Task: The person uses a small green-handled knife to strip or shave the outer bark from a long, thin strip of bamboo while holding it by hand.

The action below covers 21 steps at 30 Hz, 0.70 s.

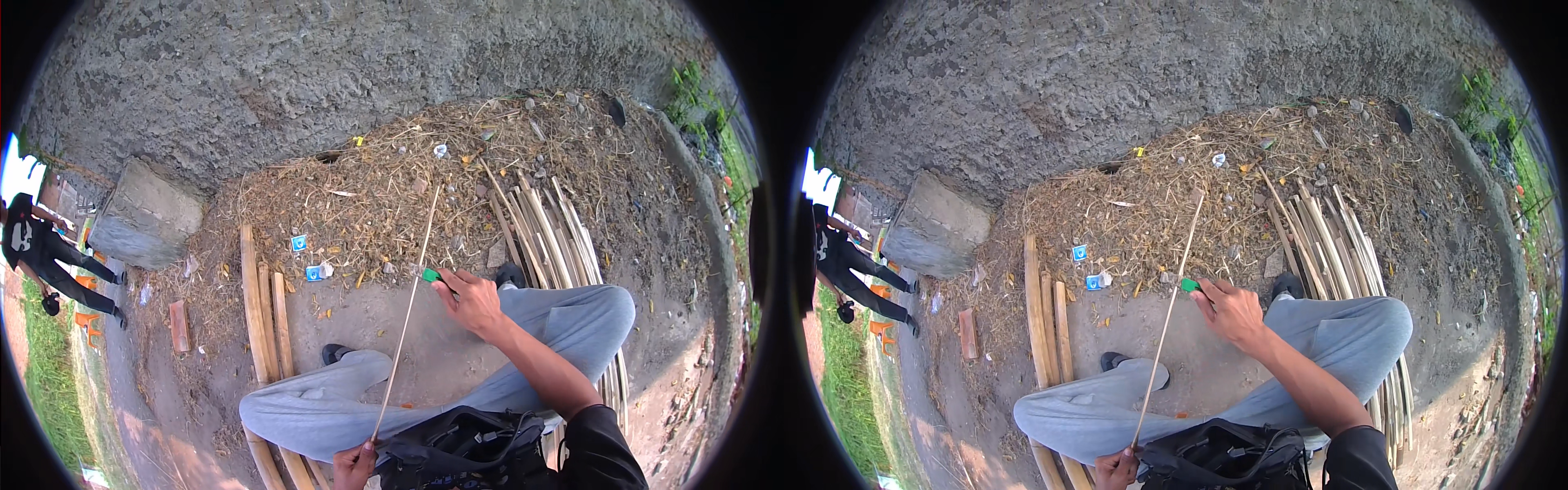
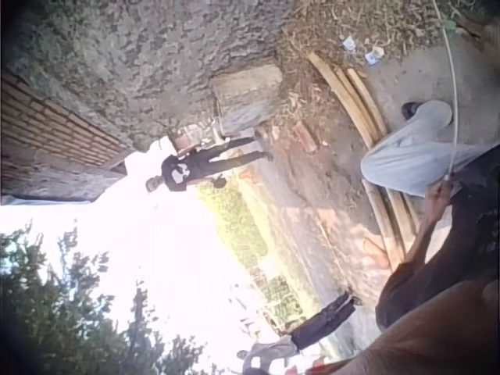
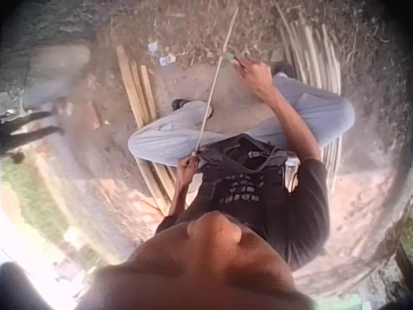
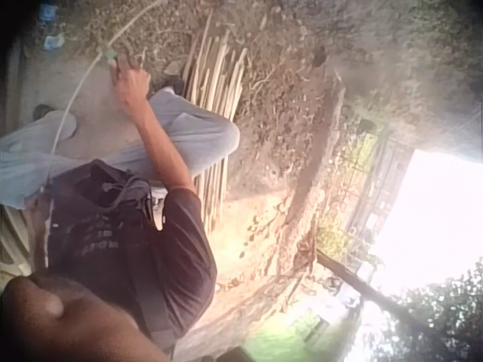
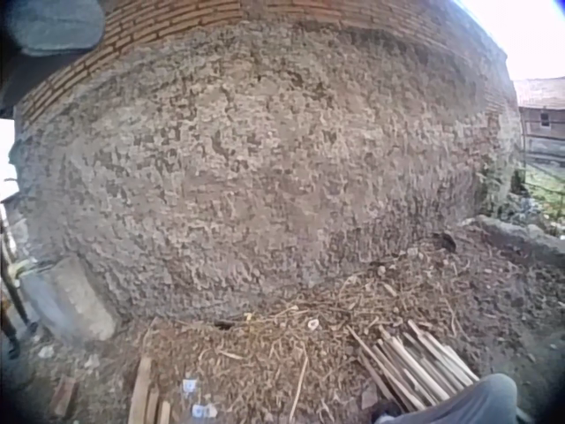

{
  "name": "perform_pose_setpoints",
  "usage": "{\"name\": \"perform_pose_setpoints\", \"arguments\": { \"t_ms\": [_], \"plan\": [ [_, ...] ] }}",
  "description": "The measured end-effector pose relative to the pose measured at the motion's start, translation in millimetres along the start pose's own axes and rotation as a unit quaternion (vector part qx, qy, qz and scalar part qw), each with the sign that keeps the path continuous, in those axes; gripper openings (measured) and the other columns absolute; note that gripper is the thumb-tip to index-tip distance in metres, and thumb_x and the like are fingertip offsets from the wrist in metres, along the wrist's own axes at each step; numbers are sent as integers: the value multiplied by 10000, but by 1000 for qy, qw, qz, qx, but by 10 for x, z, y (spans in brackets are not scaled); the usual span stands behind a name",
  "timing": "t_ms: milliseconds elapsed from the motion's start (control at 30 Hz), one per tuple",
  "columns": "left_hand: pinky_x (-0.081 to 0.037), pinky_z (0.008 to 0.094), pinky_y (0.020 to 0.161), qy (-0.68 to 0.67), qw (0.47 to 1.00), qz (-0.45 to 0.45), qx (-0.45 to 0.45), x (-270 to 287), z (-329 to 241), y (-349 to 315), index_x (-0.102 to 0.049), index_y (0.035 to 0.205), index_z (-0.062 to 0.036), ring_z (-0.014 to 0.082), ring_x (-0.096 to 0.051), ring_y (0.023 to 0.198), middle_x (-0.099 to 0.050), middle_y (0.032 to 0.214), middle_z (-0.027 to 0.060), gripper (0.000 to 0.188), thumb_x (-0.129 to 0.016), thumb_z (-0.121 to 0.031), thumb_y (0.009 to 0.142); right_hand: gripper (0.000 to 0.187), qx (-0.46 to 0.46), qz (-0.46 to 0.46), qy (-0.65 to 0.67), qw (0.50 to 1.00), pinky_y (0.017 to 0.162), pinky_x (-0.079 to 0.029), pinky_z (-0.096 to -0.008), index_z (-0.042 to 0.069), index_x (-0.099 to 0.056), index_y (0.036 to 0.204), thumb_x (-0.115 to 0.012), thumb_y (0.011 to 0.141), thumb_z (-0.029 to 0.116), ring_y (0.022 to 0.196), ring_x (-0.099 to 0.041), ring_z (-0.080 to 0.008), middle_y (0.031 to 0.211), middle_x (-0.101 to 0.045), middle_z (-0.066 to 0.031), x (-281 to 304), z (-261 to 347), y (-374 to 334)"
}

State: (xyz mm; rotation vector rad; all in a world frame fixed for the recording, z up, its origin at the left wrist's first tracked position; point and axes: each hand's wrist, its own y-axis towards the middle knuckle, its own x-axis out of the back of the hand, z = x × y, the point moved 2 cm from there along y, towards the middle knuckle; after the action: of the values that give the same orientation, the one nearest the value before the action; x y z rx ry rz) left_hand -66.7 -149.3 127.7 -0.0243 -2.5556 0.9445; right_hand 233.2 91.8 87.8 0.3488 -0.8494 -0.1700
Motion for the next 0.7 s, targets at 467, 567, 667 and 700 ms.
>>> {"name": "perform_pose_setpoints", "arguments": {
  "t_ms": [467,567,667,700],
  "plan": [
    [-297,241,471,-10,998,12,-56,287,486,-264,-578,686,-92,32,-360,505,-417,547,-72,391,-535,-279,1027,286,-36,-8,-21,999,496,-490,-489,99,-685,1072,-615,945,345,590,-643,-368,741,-653,-126,-98,-328,125],
    [-311,252,469,8,989,20,-149,321,350,-329,-652,774,-44,38,-374,506,-440,563,-66,360,-543,-287,1016,278,-109,-34,-49,992,544,-492,-510,104,-689,1068,-605,950,342,615,-641,-393,750,-655,-146,-96,-647,177],
    [-324,267,466,37,993,2,-112,472,359,-494,-693,834,-9,44,-392,510,-467,574,-52,378,-551,-314,1005,271,-176,-25,-50,983,622,-487,-518,103,-701,1031,-579,964,336,698,-653,-407,774,-663,-181,115,-779,309],
    [-324,267,466,36,993,3,-112,491,320,-490,-693,834,-9,44,-392,510,-467,574,-52,378,-551,-314,1005,271,-176,-25,-51,983,622,-487,-518,103,-701,1031,-579,964,336,698,-653,-407,774,-663,-181,147,-783,323]
  ]
}}
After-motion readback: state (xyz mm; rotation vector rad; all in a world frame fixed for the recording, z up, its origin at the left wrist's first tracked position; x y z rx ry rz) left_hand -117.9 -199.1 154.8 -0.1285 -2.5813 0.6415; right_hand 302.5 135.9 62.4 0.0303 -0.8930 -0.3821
